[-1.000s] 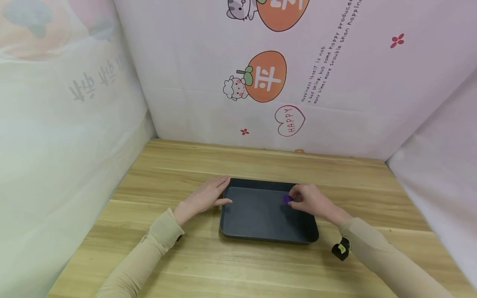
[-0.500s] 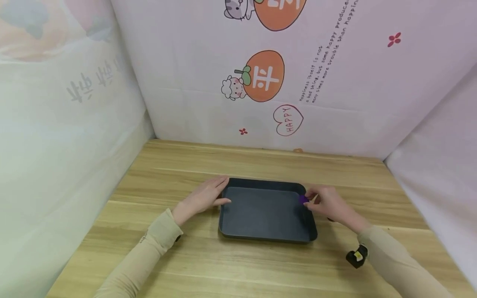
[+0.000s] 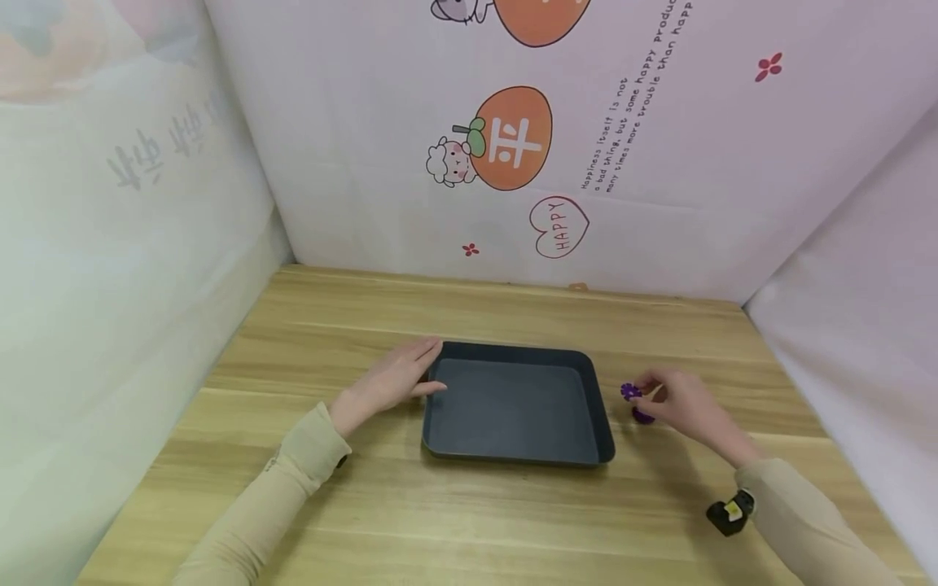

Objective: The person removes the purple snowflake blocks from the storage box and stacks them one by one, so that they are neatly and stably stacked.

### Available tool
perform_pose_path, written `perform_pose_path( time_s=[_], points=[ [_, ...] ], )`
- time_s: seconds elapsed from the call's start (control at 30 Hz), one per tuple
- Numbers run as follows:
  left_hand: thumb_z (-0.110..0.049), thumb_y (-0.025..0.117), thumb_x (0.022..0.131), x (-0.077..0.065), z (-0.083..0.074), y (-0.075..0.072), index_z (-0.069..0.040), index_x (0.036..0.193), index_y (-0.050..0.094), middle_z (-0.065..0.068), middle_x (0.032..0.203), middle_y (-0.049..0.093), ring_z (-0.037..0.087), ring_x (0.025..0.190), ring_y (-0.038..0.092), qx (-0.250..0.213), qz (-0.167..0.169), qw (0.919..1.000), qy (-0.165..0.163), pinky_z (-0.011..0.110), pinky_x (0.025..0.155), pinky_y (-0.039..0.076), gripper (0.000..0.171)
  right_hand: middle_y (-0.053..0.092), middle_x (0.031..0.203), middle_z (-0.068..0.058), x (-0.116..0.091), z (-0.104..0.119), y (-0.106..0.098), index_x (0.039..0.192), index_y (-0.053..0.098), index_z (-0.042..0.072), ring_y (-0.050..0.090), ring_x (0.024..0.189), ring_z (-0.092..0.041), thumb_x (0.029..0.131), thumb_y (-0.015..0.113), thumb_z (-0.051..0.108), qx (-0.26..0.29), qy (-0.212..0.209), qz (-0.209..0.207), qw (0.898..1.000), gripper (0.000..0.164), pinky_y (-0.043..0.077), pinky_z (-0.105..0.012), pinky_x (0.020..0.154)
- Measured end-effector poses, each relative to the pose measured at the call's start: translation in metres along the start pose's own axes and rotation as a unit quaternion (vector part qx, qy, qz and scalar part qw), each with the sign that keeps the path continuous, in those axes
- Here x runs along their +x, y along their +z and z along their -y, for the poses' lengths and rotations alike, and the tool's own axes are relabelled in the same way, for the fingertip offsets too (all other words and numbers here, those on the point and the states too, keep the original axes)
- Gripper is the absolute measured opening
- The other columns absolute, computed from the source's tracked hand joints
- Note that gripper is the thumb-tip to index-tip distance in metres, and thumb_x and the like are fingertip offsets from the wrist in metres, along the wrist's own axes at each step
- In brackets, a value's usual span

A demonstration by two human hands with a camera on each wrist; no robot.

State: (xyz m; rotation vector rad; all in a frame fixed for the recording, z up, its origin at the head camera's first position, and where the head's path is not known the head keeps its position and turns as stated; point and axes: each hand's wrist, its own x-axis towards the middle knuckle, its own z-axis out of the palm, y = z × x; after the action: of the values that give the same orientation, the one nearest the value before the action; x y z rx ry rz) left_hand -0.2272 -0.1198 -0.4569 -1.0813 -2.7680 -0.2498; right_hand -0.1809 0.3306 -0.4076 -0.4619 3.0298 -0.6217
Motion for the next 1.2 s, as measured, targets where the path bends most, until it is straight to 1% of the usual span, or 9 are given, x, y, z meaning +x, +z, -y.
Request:
perform_pose_path(
  time_s=[0.1, 0.33, 0.47, 0.6, 0.73, 0.93, 1.2],
  points=[
    [-0.047, 0.060, 0.096, 0.000, -0.001, 0.001, 0.004, 0.147, 0.042, 0.022, 0.152, 0.045, 0.035, 0.140, 0.047, 0.006, 0.002, 1.0000, 0.003, 0.047, 0.115, 0.043, 0.074, 0.075, 0.091, -0.013, -0.006, -0.009, -0.001, 0.096, 0.071, 0.002, 0.067, 0.074, -0.016, 0.085, 0.076, 0.013, -0.007, 0.007, -0.002, 1.000, 0.017, 0.053, -0.021, 0.058],
    [-0.048, 0.058, 0.097, 0.000, -0.002, 0.002, 0.003, 0.148, 0.042, 0.021, 0.154, 0.043, 0.033, 0.141, 0.046, 0.007, 0.008, 0.9999, -0.002, 0.046, 0.116, 0.042, 0.074, 0.075, 0.090, -0.014, -0.015, -0.024, 0.000, 0.095, 0.071, 0.001, 0.069, 0.074, -0.019, 0.085, 0.076, 0.015, -0.018, 0.019, -0.002, 1.000, 0.018, 0.057, -0.027, 0.059],
    [-0.048, 0.058, 0.097, -0.001, -0.002, 0.003, 0.003, 0.148, 0.042, 0.021, 0.154, 0.044, 0.033, 0.141, 0.046, 0.008, 0.006, 0.9999, -0.002, 0.046, 0.116, 0.042, 0.074, 0.075, 0.089, -0.015, -0.017, -0.030, 0.003, 0.094, 0.071, 0.000, 0.069, 0.073, -0.018, 0.082, 0.077, 0.013, -0.021, 0.009, -0.003, 1.000, 0.018, 0.057, -0.025, 0.060],
    [-0.048, 0.059, 0.096, -0.002, -0.002, 0.004, 0.003, 0.148, 0.041, 0.021, 0.153, 0.044, 0.034, 0.141, 0.046, 0.006, 0.005, 1.0000, -0.002, 0.047, 0.116, 0.042, 0.075, 0.074, 0.086, -0.014, -0.017, -0.032, 0.007, 0.092, 0.072, -0.001, 0.067, 0.070, -0.017, 0.080, 0.079, 0.012, -0.028, 0.002, -0.005, 1.000, 0.019, 0.054, -0.022, 0.058],
    [-0.047, 0.059, 0.096, -0.003, -0.002, 0.005, 0.003, 0.148, 0.042, 0.022, 0.152, 0.045, 0.034, 0.140, 0.047, 0.007, 0.003, 1.0000, 0.000, 0.047, 0.116, 0.042, 0.074, 0.073, 0.084, -0.015, -0.016, -0.033, 0.008, 0.091, 0.071, -0.002, 0.067, 0.069, -0.018, 0.081, 0.079, 0.012, -0.031, 0.004, 0.003, 1.000, 0.019, 0.056, -0.026, 0.057],
    [-0.047, 0.060, 0.096, -0.003, -0.002, 0.006, 0.003, 0.148, 0.042, 0.021, 0.153, 0.045, 0.034, 0.140, 0.047, 0.003, 0.002, 1.0000, 0.000, 0.046, 0.116, 0.043, 0.074, 0.073, 0.087, -0.018, -0.016, -0.035, 0.009, 0.094, 0.070, -0.004, 0.069, 0.073, -0.023, 0.082, 0.077, 0.012, -0.024, 0.022, 0.017, 0.999, 0.020, 0.059, -0.034, 0.061],
    [-0.047, 0.059, 0.096, -0.004, -0.002, 0.007, 0.003, 0.148, 0.043, 0.021, 0.152, 0.046, 0.034, 0.139, 0.048, 0.006, -0.002, 1.0000, 0.000, 0.047, 0.115, 0.043, 0.074, 0.073, 0.086, -0.016, -0.016, -0.036, 0.012, 0.092, 0.071, -0.003, 0.069, 0.071, -0.022, 0.083, 0.077, 0.013, -0.028, 0.016, 0.013, 0.999, 0.019, 0.059, -0.033, 0.060]
  ],
)
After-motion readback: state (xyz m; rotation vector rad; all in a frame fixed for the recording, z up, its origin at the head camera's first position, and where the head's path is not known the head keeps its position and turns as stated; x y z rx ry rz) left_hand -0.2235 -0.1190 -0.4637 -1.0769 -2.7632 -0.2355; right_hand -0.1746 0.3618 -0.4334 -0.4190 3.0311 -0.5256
